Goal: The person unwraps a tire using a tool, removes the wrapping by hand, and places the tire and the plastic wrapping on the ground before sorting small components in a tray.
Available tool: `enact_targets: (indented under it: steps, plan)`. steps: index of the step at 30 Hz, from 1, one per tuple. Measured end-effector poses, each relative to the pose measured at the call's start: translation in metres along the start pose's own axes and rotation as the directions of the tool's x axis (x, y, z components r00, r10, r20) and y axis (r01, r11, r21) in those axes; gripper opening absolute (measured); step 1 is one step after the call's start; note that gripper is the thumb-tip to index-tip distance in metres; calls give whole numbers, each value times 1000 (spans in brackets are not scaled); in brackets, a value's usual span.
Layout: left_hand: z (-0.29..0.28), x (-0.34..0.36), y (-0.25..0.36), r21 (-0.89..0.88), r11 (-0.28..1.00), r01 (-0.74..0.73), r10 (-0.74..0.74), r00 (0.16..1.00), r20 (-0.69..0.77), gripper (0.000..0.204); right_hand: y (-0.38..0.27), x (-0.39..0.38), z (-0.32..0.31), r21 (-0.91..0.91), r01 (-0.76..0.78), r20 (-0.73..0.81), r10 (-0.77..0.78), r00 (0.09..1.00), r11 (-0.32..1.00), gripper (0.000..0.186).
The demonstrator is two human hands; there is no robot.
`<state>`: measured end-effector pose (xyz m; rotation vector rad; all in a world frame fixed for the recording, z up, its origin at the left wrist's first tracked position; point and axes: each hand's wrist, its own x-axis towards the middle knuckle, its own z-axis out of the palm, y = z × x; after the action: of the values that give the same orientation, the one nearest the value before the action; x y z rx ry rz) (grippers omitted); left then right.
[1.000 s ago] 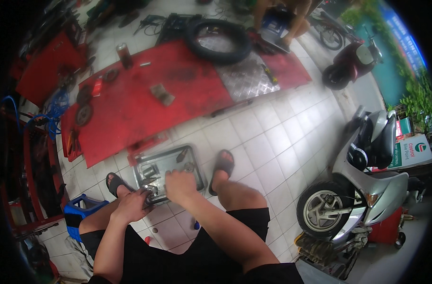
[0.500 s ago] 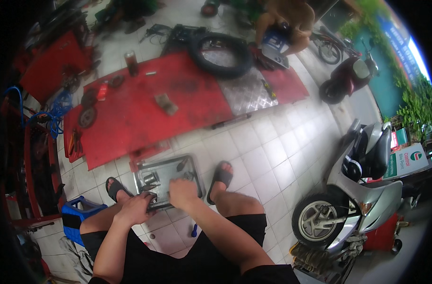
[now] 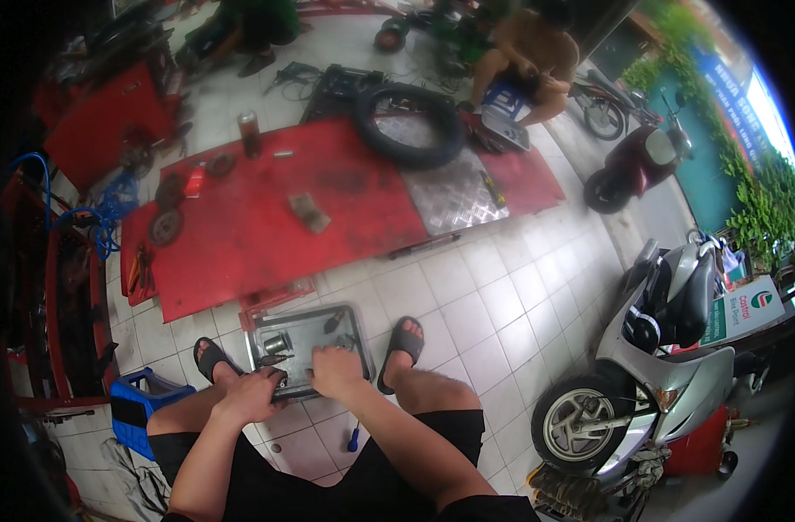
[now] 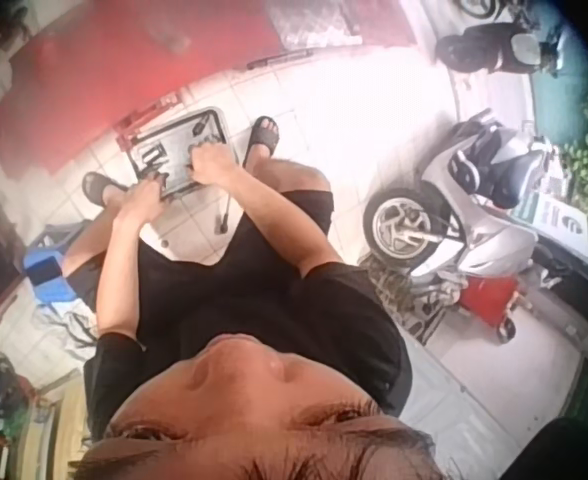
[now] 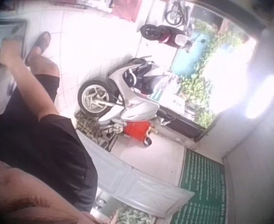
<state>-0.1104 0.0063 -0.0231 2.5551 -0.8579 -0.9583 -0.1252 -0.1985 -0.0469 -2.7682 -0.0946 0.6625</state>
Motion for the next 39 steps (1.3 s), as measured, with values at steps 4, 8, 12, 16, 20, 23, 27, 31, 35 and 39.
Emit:
enact_targets:
  steps: [4, 8, 12, 16, 20, 23, 27, 31, 35, 39]
  plan:
    - [-1, -2, 2, -1, 1000, -11, 11, 1000, 2, 53, -3, -1, -2, 0, 1, 17, -1, 1000, 1000, 40]
    - [0, -1, 0, -3, 1000, -9, 9, 1000, -3, 53, -3, -2, 0, 7, 12, -2, -12, 1000, 1000, 41]
    - [3, 0, -3, -4, 1000, -18, 18, 1000, -8, 57, -4, -2, 0, 26, 4, -3, -4, 1000, 1000, 39]
    - [6, 2, -5, -6, 1000, -22, 22, 1000, -4, 61, -3, -2, 0, 42, -1, -2, 2, 1000, 999, 36]
    - [8, 3, -5, -13, 999, -39, 39, 999, -26, 61, -2, -3, 0, 12, 9, -12, -8, 1000, 1000, 40]
    - [9, 3, -3, -18, 999, -31, 31, 999, -26, 61, 1, -2, 4, 34, 12, -24, -11, 1000, 999, 39]
    - [6, 1, -5, -7, 999, -48, 49, 998, 28, 61, 0, 2, 6, 36, -33, 81, 30, 996, 999, 42]
    - [8, 5, -5, 35, 999, -23, 22, 999, 35, 61, 2, -2, -2, 24, -63, 43, 62, 997, 998, 44]
    - [7, 4, -6, 41, 998, -40, 39, 999, 15, 59, -2, -1, -4, -3, -44, 43, 44, 998, 999, 48]
    - [7, -2, -6, 29, 999, -32, 32, 999, -1, 58, -2, 2, 1, -12, -33, 52, 34, 998, 999, 47]
